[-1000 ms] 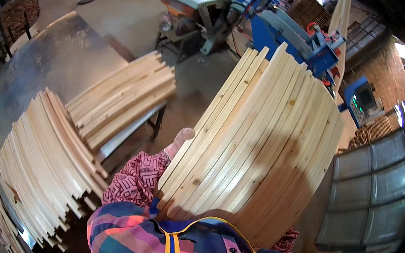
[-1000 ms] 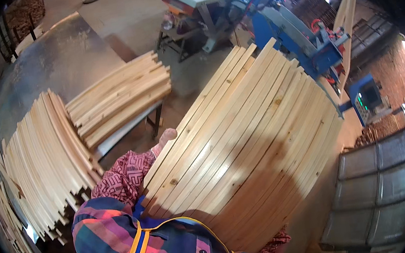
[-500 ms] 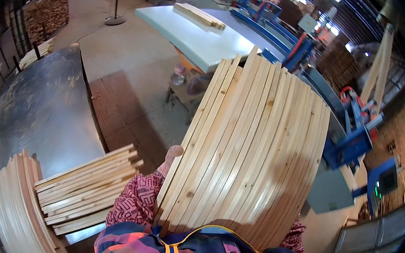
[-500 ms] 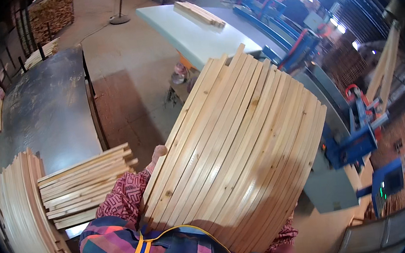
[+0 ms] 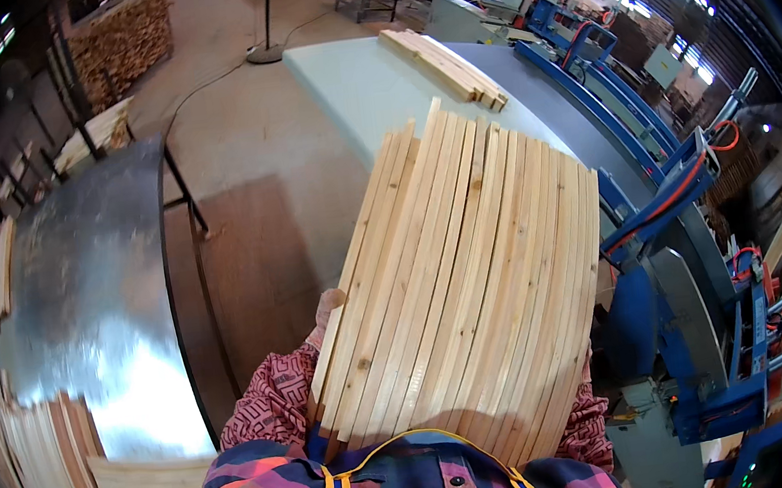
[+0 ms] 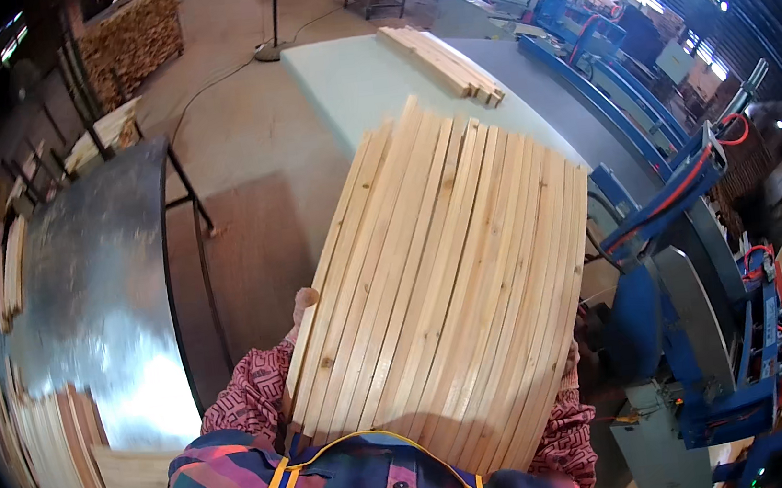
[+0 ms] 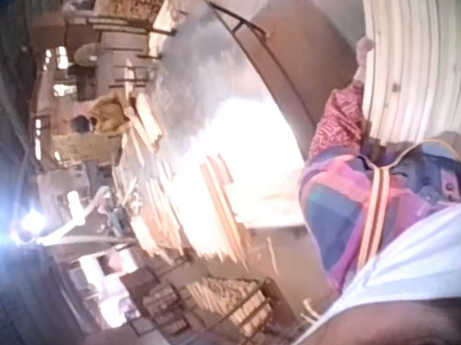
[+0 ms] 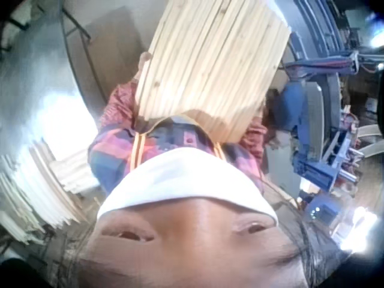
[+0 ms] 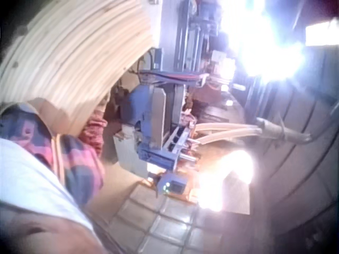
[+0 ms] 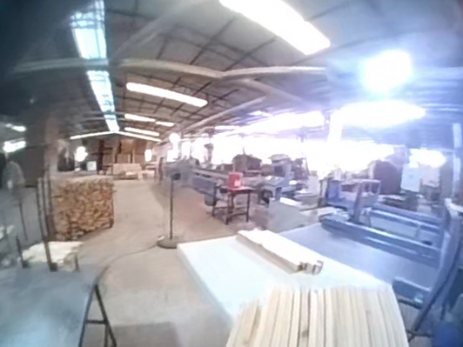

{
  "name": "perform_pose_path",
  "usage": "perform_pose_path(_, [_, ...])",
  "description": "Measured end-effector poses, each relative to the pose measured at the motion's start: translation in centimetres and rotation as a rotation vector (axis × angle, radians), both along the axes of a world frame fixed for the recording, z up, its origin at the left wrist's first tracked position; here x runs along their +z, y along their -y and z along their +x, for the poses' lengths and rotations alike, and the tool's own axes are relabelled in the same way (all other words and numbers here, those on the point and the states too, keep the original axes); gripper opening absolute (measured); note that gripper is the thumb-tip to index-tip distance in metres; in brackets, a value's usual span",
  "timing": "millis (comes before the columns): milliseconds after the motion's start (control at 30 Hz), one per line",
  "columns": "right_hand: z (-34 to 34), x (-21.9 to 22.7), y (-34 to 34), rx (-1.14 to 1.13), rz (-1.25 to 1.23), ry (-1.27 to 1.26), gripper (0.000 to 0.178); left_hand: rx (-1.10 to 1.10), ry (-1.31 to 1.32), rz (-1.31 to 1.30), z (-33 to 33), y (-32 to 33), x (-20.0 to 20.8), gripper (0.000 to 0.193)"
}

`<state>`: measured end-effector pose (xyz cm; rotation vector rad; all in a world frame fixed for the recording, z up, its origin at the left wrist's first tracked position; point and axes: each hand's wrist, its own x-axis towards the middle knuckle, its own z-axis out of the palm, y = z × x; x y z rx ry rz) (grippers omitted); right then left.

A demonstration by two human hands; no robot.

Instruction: The person picks up thin wooden planks from a pile on a workbench and stacks them into a neat, aligned bundle. They repeatedly pick up individual planks, align them with the growing stack, and adjust the pile to ensure uniformity. Finally, they lift the completed stack of planks and move it to a nearby machine.

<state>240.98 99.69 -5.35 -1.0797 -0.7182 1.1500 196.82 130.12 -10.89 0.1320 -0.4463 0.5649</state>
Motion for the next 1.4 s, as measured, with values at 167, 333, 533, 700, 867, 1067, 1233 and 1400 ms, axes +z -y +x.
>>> perform_pose_path(167, [-3.1,-0.9,-13.3,0.006,0.134,-0.041,0.051,-0.074,-0.069,0.007,-0.7,-15.0,0.5,0.049])
perform_pose_path(333, [-5.0,-2.0,-21.7,-0.017,0.234,-0.048,0.051,-0.11,-0.166,0.034,-1.0,-28.3,2.2,0.048])
perform_pose_path(533, [-9.8,0.1,-29.9,-0.324,0.131,-0.19,0.058,0.012,-0.386,0.163,-1.5,-39.6,3.4,0.047])
perform_pose_path(700, [-13.8,3.7,-33.5,-0.43,-0.003,-0.243,0.059,0.229,-0.779,0.485,-0.4,-46.9,4.1,0.046])
perform_pose_path(867, [-16.7,2.8,-36.3,-0.634,-0.184,0.033,0.058,0.293,-1.075,0.933,1.8,-56.3,3.1,0.046])
perform_pose_path(1067, [-22.4,2.1,-38.4,-0.767,-0.258,0.029,0.058,0.088,-1.031,0.785,4.6,-63.5,3.7,0.047])
perform_pose_path(1233, [-26.5,3.8,-40.5,-0.912,-0.315,0.029,0.058,-0.143,-1.07,0.999,5.4,-64.7,8.2,0.048])
perform_pose_path(1400, [-28.4,3.7,-43.0,-1.01,-0.334,-0.009,0.058,-0.259,-1.167,1.602,6.4,-69.1,11.3,0.048])
